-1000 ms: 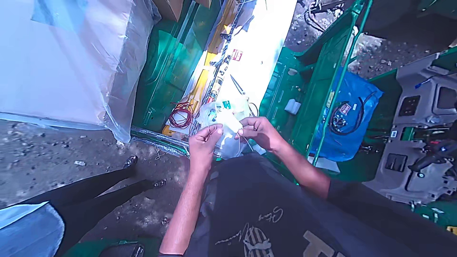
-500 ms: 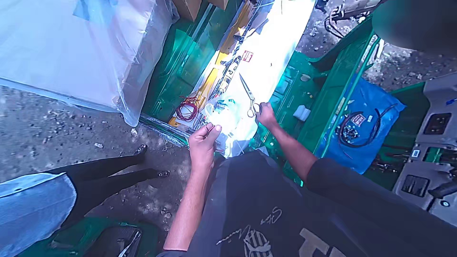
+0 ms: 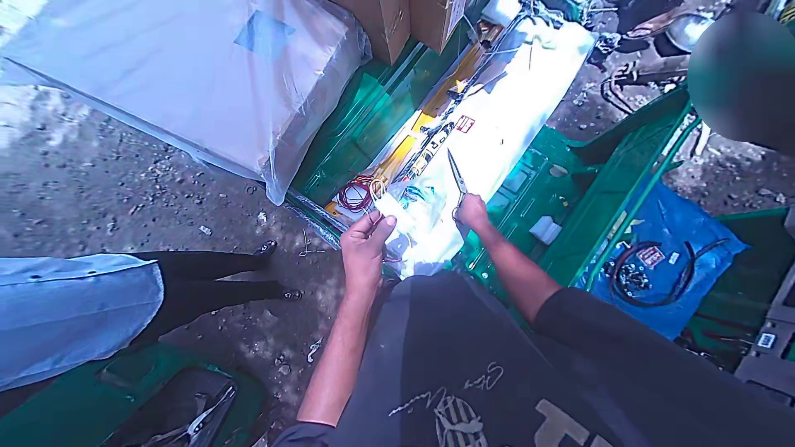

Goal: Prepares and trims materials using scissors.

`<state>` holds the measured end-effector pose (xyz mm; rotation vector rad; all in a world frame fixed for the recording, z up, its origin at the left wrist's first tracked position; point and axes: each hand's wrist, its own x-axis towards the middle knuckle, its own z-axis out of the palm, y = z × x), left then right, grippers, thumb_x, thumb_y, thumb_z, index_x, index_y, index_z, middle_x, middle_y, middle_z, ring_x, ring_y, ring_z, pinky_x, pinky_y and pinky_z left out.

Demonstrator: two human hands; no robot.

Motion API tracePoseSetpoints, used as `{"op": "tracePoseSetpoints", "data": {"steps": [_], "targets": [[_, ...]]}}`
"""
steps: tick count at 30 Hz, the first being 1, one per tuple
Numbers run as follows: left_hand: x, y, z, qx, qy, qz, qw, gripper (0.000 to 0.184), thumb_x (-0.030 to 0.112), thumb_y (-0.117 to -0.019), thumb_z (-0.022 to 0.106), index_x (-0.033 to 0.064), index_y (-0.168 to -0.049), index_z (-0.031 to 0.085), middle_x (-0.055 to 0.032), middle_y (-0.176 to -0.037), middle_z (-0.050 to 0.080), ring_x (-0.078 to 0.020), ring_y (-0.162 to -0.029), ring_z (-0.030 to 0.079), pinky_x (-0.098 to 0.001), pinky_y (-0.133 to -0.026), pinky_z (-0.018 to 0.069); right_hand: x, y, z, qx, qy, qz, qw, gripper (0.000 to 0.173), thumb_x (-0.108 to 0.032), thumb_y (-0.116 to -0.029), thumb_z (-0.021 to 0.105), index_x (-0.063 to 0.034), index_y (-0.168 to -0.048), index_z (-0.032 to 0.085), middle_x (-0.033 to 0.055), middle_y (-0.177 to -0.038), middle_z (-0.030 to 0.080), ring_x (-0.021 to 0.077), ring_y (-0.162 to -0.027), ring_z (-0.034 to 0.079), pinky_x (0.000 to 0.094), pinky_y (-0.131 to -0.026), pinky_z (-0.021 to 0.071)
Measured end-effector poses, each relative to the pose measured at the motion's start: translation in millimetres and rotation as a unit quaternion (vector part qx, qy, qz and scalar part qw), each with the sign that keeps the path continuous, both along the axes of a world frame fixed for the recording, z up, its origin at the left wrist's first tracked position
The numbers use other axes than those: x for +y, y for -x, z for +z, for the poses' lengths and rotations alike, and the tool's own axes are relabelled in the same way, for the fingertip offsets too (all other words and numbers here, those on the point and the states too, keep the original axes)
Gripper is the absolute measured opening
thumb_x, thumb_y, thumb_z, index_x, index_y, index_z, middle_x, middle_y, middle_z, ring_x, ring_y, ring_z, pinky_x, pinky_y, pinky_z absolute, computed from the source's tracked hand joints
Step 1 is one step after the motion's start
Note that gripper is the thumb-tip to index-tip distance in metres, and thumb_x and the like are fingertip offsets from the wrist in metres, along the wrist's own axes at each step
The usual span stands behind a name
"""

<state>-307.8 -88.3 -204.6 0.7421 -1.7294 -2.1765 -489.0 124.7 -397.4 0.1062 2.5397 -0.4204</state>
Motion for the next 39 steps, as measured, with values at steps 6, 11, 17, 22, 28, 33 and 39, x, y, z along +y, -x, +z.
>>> {"op": "tracePoseSetpoints", "data": {"steps": [6,11,17,22,28,33,39], "targets": [[-9.3,10.8,8.4,-0.007,-0.005,-0.034,0.999,0.012,0.012,-0.0976,0.070,0.0052,-0.107,0.074,-0.0067,-0.086,0.071,-0.0078,-0.054,0.053,-0.0207,-0.046,0.0433,48.0,13.7,-11.2,-0.179,0.400,-0.298,0.848,0.018,-0.024,-0.0990,0.066,-0.0065,-0.103,0.065,0.0028,-0.075,0.063,0.0105,-0.055,0.057,0.0261,-0.049,0.0502],[-20.9,22.9,8.1,0.010,0.012,-0.078,0.997,0.009,0.014,-0.0999,0.067,0.0059,-0.101,0.071,-0.0060,-0.075,0.063,-0.0080,-0.048,0.043,-0.0215,-0.043,0.0356,86.8,-38.6,28.8,-0.203,0.595,-0.297,0.718,0.027,-0.035,-0.1038,0.060,-0.0121,-0.090,0.059,-0.0048,-0.060,0.048,0.0026,-0.043,0.044,0.0163,-0.040,0.0388],[-36.7,40.1,9.5,-0.012,0.138,-0.122,0.983,0.014,0.016,-0.1005,0.066,0.0055,-0.104,0.076,-0.0054,-0.088,0.073,-0.0126,-0.071,0.066,-0.0296,-0.065,0.0560,108.6,-104.7,155.1,-0.178,0.651,-0.004,0.738,0.075,-0.081,-0.0836,0.060,-0.0093,-0.106,0.064,0.0024,-0.078,0.061,0.0142,-0.062,0.061,0.0305,-0.056,0.0548],[-50.5,52.1,11.2,-0.016,0.310,-0.184,0.932,0.017,0.025,-0.1011,0.066,0.0127,-0.107,0.077,-0.0004,-0.091,0.074,-0.0100,-0.073,0.067,-0.0336,-0.067,0.0571,105.3,-114.1,214.9,-0.182,0.582,0.112,0.785,0.069,-0.080,-0.0812,0.065,-0.0124,-0.098,0.062,-0.0025,-0.076,0.058,0.0077,-0.059,0.057,0.0238,-0.050,0.0489],[-45.9,46.4,23.6,0.025,0.455,-0.187,0.870,0.021,0.026,-0.1007,0.063,0.0143,-0.109,0.078,0.0011,-0.096,0.074,-0.0085,-0.077,0.066,-0.0344,-0.070,0.0559,102.7,-113.6,226.5,-0.235,0.525,0.109,0.811,0.067,-0.079,-0.0801,0.067,-0.0146,-0.095,0.058,-0.0040,-0.072,0.054,0.0059,-0.054,0.052,0.0214,-0.047,0.0459],[-38.5,38.4,18.7,0.027,0.491,-0.194,0.849,0.026,0.028,-0.1015,0.059,0.0156,-0.115,0.077,-0.0008,-0.097,0.072,-0.0131,-0.083,0.068,-0.0398,-0.074,0.0573,96.2,-114.1,222.6,-0.250,0.510,0.110,0.815,0.064,-0.077,-0.0801,0.069,-0.0148,-0.093,0.058,-0.0037,-0.071,0.054,0.0060,-0.053,0.052,0.0213,-0.046,0.0454],[-31.4,28.2,13.9,0.037,0.398,-0.240,0.885,0.022,0.023,-0.1010,0.060,0.0117,-0.110,0.077,0.0011,-0.096,0.073,-0.0071,-0.077,0.066,-0.0313,-0.070,0.0569,81.7,-113.3,218.7,-0.194,0.467,0.157,0.848,0.066,-0.078,-0.0818,0.066,-0.0138,-0.090,0.057,-0.0034,-0.068,0.051,0.0067,-0.051,0.049,0.0224,-0.045,0.0426]]}}
